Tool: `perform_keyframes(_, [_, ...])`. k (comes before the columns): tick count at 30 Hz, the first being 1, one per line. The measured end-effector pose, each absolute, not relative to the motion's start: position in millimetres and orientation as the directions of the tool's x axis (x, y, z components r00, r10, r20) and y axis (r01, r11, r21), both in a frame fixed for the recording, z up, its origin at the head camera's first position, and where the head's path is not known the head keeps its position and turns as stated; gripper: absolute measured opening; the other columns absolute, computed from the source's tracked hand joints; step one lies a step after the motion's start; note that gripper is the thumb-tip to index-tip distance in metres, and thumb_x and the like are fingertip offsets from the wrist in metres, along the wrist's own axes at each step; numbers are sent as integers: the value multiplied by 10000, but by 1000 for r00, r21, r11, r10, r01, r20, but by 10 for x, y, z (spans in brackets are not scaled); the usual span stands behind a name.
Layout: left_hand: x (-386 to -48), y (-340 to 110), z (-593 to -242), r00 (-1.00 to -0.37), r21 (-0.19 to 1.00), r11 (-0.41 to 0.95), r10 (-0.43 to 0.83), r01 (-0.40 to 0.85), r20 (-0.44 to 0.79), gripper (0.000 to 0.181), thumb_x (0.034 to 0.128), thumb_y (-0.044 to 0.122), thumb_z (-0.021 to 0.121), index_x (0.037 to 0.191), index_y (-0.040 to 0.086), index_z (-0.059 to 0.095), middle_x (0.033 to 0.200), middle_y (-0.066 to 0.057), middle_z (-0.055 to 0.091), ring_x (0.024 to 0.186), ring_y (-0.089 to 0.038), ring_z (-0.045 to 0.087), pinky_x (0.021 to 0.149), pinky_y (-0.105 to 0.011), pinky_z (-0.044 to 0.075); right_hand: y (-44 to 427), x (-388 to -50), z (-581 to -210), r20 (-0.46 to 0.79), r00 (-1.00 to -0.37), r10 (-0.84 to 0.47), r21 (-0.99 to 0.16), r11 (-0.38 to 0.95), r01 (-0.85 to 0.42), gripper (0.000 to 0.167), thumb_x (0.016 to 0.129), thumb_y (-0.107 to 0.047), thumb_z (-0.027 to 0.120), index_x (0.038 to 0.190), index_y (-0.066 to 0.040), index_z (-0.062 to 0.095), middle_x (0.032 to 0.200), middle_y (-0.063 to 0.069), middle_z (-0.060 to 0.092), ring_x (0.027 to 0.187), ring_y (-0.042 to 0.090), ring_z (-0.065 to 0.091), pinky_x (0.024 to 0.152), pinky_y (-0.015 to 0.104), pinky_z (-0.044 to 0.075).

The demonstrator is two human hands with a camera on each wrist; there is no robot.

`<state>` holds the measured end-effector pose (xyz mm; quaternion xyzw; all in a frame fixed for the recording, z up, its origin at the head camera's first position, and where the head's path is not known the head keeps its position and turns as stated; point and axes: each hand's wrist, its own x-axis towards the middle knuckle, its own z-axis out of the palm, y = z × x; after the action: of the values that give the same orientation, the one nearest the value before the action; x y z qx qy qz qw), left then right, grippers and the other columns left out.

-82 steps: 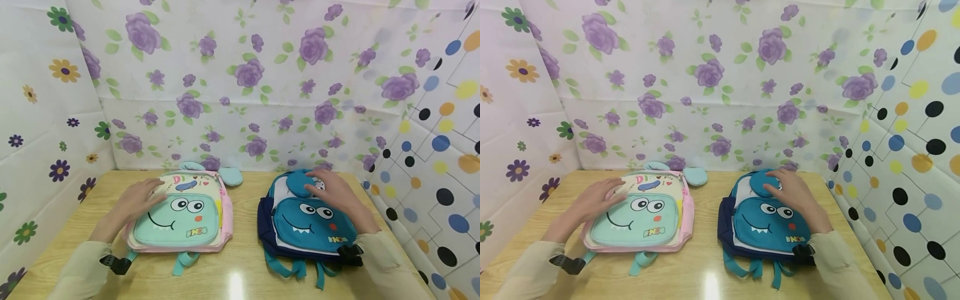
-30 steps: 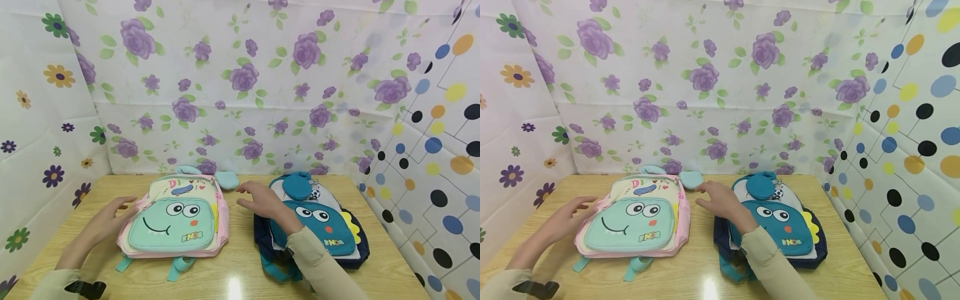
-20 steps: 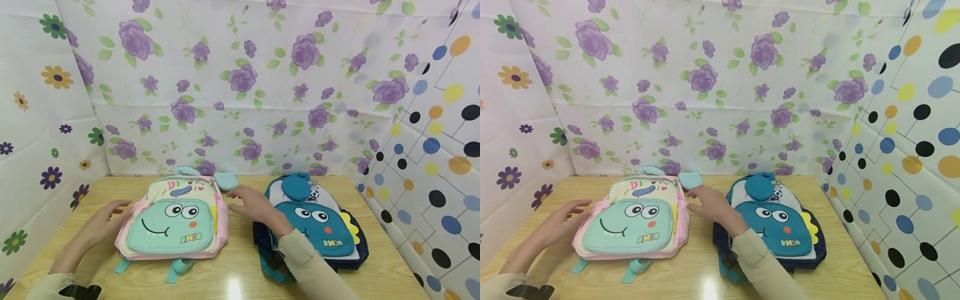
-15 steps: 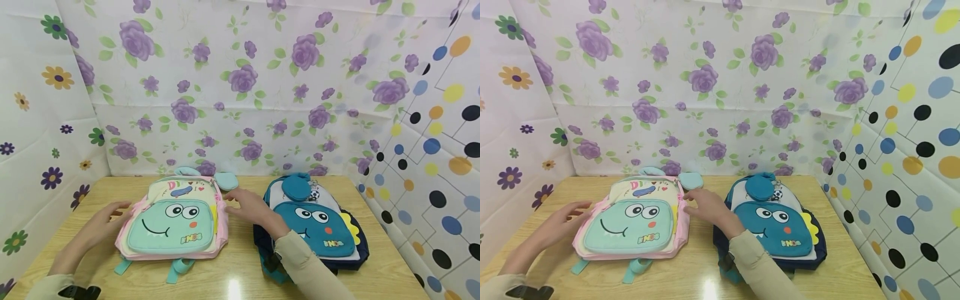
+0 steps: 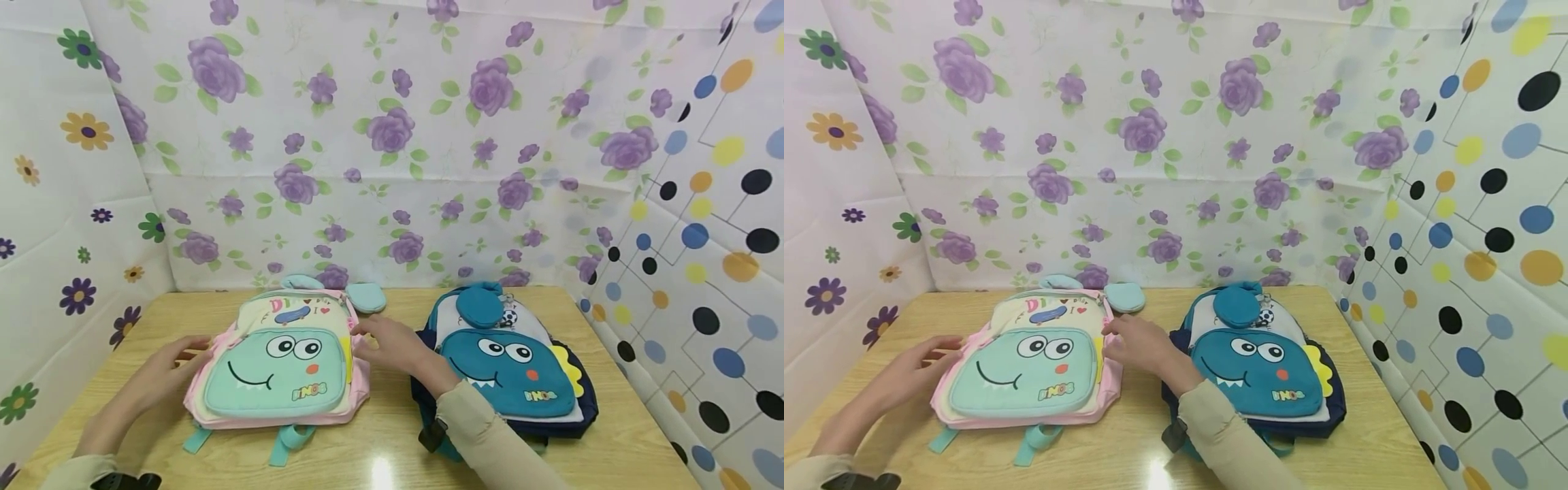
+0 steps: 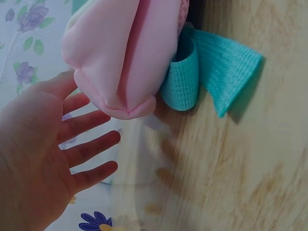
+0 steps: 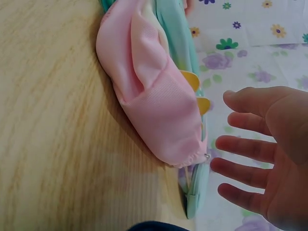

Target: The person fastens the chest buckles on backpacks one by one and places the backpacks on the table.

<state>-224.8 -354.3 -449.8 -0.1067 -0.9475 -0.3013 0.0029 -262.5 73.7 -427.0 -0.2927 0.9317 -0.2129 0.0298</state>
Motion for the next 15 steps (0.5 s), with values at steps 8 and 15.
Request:
perform_keyframes(8, [-2225,-3544,-4496,-983,565,807,178,170,40,560,1046,451,452,1428,43,488,1301,-256,600,1126,-445,590,849,-583,500,650,-2620,-4302,59,-818,-572,-392,740,-546,411,948,-415,618,1310,-220,631,1409,27,558,1259,185,562,1030,383,488])
perform_keyframes(15, [-2220,-3565,-4535,-982,553,814,182,177,46,530,1048,439,450,1419,65,511,1276,-237,619,1081,-405,616,827,-522,515,591,-2607,-4372,26,-820,-572,-400,746,-533,458,938,-480,628,1320,-228,620,1437,38,537,1254,180,561,1016,387,495])
